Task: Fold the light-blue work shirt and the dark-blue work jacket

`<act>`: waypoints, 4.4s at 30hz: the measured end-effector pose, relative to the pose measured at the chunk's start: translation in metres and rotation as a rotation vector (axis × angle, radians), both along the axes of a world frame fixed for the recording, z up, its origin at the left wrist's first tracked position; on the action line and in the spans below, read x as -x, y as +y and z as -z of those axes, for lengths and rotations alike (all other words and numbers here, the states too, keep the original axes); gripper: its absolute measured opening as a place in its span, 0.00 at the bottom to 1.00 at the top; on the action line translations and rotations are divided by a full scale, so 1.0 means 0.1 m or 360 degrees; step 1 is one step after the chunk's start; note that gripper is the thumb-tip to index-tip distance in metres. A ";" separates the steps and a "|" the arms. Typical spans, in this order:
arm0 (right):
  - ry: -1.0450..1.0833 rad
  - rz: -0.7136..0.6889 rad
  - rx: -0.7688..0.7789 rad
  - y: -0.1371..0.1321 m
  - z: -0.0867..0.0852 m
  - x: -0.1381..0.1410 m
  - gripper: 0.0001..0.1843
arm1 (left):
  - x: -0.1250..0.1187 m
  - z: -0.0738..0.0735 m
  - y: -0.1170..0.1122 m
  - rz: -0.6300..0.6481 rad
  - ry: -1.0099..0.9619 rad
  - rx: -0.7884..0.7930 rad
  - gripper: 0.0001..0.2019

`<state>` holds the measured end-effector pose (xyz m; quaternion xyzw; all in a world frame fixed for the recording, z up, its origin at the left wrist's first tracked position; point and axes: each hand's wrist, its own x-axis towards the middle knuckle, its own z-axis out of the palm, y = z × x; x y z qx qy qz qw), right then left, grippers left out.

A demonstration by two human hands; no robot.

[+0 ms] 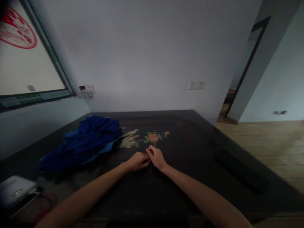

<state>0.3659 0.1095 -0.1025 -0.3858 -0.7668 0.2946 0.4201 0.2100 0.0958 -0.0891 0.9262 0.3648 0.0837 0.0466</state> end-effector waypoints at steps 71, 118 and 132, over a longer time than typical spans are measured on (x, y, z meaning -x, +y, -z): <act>-0.0324 -0.0152 -0.0028 0.08 0.02 -0.06 0.16 | -0.03 -0.09 -0.04 0.0018 0.0087 -0.0043 0.11; -0.0292 -0.0167 -0.0018 0.09 0.04 -0.05 0.15 | -0.01 -0.06 -0.03 0.0024 0.0062 -0.0019 0.10; -0.0312 -0.0172 -0.0032 0.08 0.02 -0.05 0.16 | -0.02 -0.08 -0.03 0.0037 0.0081 -0.0040 0.10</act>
